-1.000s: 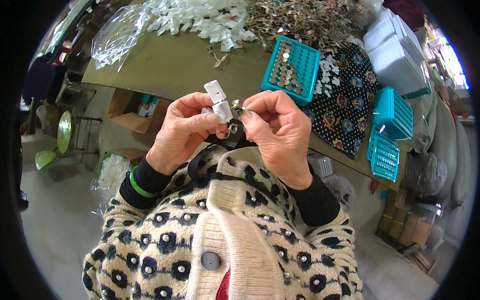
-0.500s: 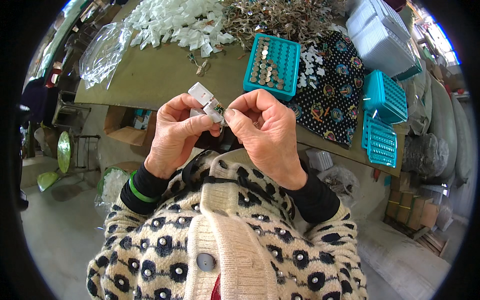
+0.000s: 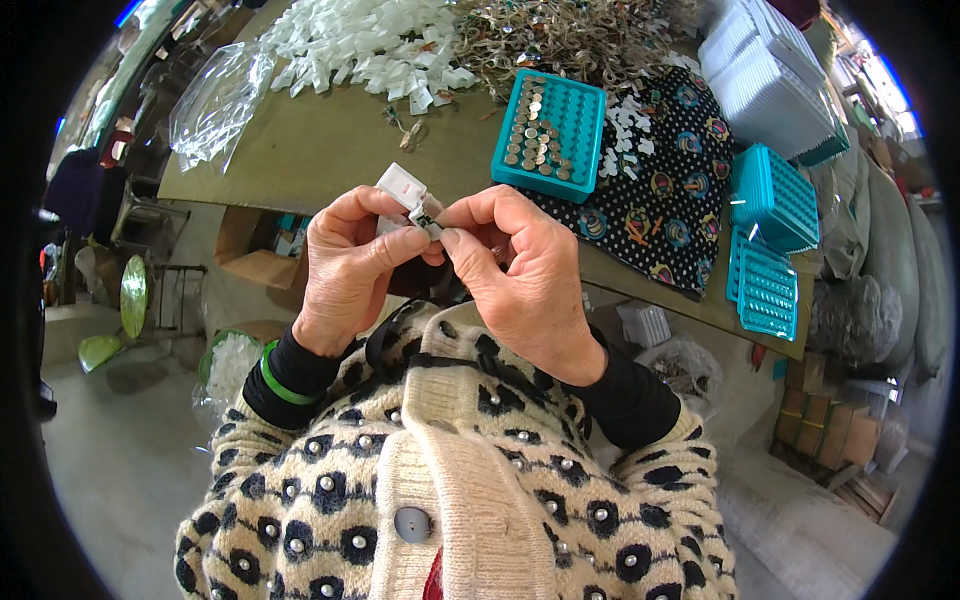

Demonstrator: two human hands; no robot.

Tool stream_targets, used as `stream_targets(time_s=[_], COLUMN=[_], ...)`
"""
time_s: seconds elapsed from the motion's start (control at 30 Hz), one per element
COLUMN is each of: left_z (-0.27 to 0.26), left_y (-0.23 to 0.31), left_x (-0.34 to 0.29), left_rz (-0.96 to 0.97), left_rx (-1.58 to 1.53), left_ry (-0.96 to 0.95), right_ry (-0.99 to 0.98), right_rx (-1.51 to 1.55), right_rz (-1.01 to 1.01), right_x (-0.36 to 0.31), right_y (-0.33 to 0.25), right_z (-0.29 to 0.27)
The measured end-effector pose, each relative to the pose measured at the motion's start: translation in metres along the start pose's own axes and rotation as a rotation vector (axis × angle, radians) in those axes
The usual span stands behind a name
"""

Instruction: The person assembles small electronic components by hand. They repeatedly pick a white plastic housing, insert a metal pin, and attach a small metal piece, then place the assembled unit into a blue tray. The person also handles and separates small metal loops and wires on the table.

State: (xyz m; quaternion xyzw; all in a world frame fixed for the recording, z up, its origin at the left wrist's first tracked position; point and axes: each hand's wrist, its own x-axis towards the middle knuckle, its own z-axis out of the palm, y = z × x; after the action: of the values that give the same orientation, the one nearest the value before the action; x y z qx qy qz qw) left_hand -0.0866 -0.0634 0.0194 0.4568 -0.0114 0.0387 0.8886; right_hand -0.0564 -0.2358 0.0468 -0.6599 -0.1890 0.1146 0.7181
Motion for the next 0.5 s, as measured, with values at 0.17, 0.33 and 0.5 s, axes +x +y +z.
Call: stream_targets(time_s=[0.17, 0.33, 0.5], left_z=[0.005, 0.010, 0.017], left_y=[0.004, 0.007, 0.005], left_x=[-0.005, -0.007, -0.009], left_rz=[-0.016, -0.050, -0.039], left_rx=[0.017, 0.053, 0.054], left_ry=[0.040, 0.106, 0.167], right_ry=[0.046, 0.158, 0.197], right_rx=[-0.160, -0.480, -0.648], right_rz=[-0.280, -0.517, -0.668], right_x=[0.002, -0.001, -0.001], right_y=[0.011, 0.015, 0.020], right_z=[0.008, 0.008, 0.008])
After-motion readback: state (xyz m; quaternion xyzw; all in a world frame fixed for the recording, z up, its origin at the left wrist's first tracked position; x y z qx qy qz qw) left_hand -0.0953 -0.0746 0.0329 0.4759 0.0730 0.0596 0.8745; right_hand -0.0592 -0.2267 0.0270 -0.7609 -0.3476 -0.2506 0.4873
